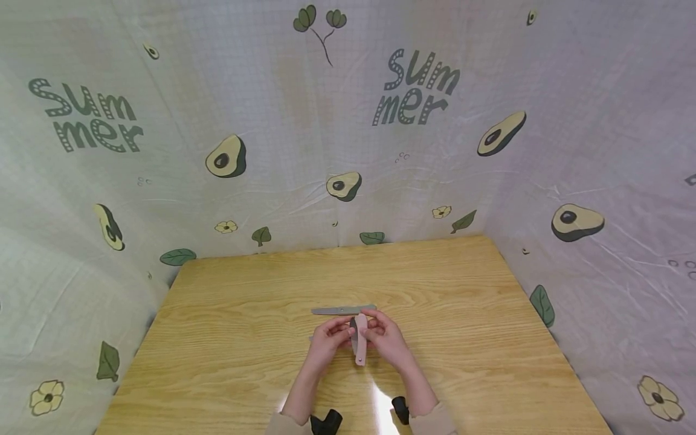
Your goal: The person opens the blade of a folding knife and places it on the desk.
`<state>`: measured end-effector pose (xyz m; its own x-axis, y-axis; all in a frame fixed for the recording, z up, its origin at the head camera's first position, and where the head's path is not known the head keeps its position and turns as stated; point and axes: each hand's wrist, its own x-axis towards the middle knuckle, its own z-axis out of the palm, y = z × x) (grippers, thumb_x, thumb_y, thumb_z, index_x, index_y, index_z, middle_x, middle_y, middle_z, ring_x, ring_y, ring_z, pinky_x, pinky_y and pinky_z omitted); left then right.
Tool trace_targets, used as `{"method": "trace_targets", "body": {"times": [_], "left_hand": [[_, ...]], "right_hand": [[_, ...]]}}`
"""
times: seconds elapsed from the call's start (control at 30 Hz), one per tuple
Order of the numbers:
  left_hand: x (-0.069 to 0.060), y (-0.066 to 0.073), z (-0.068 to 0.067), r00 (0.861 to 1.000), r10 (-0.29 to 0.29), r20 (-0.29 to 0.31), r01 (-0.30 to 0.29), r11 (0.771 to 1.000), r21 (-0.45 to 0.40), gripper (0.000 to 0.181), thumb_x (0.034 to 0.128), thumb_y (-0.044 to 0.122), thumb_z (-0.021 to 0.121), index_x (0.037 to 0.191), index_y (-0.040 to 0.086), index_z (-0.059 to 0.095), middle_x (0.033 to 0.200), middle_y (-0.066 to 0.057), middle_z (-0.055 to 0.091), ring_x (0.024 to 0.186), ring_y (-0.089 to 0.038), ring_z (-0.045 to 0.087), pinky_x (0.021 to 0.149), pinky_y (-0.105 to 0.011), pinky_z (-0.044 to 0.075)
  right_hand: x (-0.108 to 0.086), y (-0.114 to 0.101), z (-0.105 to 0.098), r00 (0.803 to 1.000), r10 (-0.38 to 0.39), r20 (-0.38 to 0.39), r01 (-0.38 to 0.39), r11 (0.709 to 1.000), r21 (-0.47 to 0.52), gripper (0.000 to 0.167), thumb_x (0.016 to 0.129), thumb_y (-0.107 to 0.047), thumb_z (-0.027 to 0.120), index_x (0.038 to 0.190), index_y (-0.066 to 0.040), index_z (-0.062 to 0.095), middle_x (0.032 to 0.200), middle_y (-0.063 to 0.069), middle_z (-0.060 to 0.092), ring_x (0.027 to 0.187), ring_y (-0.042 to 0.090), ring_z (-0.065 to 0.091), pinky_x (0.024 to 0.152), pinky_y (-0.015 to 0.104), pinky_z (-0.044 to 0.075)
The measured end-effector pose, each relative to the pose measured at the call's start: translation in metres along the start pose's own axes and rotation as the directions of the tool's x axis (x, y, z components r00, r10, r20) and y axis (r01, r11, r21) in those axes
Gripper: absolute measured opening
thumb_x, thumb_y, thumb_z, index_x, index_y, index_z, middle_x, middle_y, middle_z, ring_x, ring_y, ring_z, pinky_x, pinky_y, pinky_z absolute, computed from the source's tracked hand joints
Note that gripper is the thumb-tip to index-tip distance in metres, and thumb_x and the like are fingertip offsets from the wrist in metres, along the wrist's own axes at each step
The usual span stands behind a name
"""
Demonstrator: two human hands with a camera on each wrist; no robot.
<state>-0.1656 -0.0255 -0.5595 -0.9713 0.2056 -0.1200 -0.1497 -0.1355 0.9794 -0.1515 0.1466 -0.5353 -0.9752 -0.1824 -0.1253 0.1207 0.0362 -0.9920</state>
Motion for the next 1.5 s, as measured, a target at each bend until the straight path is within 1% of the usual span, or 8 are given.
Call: {"method": "trace_targets", "body": {"times": [0.17,0.43,0.57,0.73,0.93,1.13,1.3,1.5], "left_hand": [[-0.001,0.0,0.0,1.0,-0.003,0.001,0.003,1.0,-0.008,0.033,0.0895,0.001,0.067,0.121,-0.009,0.062,0.086,-0.001,0.059,0.077,-0.011,0.058,0.081,-0.047,0.059],[-0.002,0.002,-0.001,1.0,0.003,-0.006,-0.003,1.0,-0.012,0.034,0.0905,-0.001,0.064,0.122,-0.012,0.058,0.087,-0.004,0.059,0.078,-0.011,0.058,0.08,-0.047,0.059],[-0.003,0.004,-0.002,1.0,0.005,-0.019,-0.006,1.0,-0.022,0.034,0.0907,-0.002,0.063,0.122,-0.013,0.056,0.088,-0.005,0.059,0.079,-0.012,0.058,0.08,-0.049,0.059],[-0.003,0.005,-0.005,1.0,0.009,-0.029,-0.01,1.0,-0.028,0.036,0.091,-0.002,0.063,0.124,-0.014,0.054,0.087,-0.001,0.058,0.082,-0.014,0.059,0.08,-0.052,0.059],[-0.004,0.007,-0.009,0.999,-0.004,-0.048,0.002,0.999,-0.038,0.035,0.0905,0.0,0.065,0.122,-0.011,0.056,0.088,-0.001,0.058,0.086,-0.019,0.061,0.081,-0.053,0.059],[-0.003,0.006,-0.011,0.998,-0.008,-0.066,0.005,0.999,-0.044,0.04,0.0908,-0.001,0.064,0.127,-0.011,0.052,0.088,-0.002,0.057,0.083,-0.014,0.059,0.081,-0.056,0.057],[-0.003,0.007,-0.012,0.997,-0.007,-0.083,0.003,0.998,-0.055,0.04,0.0908,-0.002,0.064,0.128,-0.01,0.053,0.088,-0.002,0.056,0.083,-0.014,0.06,0.078,-0.053,0.059],[-0.005,0.009,-0.014,0.995,0.015,-0.102,-0.022,0.998,-0.064,0.039,0.0906,-0.002,0.064,0.127,-0.01,0.054,0.087,-0.002,0.056,0.083,-0.014,0.06,0.074,-0.046,0.061]], "right_hand": [[0.0,0.002,0.002,1.0,0.003,-0.01,-0.003,1.0,-0.006,0.047,0.095,0.0,0.056,0.139,0.008,0.044,0.101,0.011,0.047,0.087,0.016,0.059,0.08,0.04,0.06],[-0.001,0.004,0.002,0.999,-0.027,-0.043,0.027,1.0,-0.006,0.046,0.095,0.0,0.056,0.138,0.009,0.043,0.099,0.012,0.05,0.085,0.015,0.059,0.077,0.04,0.06],[-0.001,0.003,0.0,0.998,-0.018,-0.055,0.019,1.0,0.012,0.046,0.094,0.002,0.055,0.139,0.007,0.044,0.1,0.012,0.052,0.086,0.015,0.06,0.078,0.04,0.06],[-0.001,0.002,-0.002,0.998,-0.02,-0.061,0.022,0.999,0.033,0.048,0.094,0.003,0.055,0.14,0.006,0.043,0.099,0.012,0.053,0.085,0.014,0.06,0.079,0.045,0.059],[-0.002,0.0,-0.003,0.997,-0.008,-0.072,0.01,0.999,0.032,0.048,0.094,0.003,0.055,0.141,0.004,0.043,0.099,0.012,0.053,0.085,0.014,0.059,0.08,0.048,0.059],[-0.002,0.0,-0.004,0.997,0.006,-0.074,-0.002,0.998,0.056,0.048,0.094,0.004,0.054,0.141,0.002,0.043,0.101,0.015,0.054,0.086,0.017,0.059,0.08,0.045,0.059],[-0.002,-0.001,-0.005,0.995,0.022,-0.101,-0.014,0.997,0.071,0.047,0.094,0.006,0.053,0.139,0.0,0.045,0.102,0.016,0.054,0.087,0.019,0.06,0.081,0.048,0.059],[-0.002,-0.002,-0.005,0.991,0.022,-0.133,-0.008,0.995,0.1,0.045,0.093,0.007,0.054,0.137,0.002,0.045,0.1,0.015,0.055,0.088,0.02,0.06,0.078,0.043,0.06]]}}
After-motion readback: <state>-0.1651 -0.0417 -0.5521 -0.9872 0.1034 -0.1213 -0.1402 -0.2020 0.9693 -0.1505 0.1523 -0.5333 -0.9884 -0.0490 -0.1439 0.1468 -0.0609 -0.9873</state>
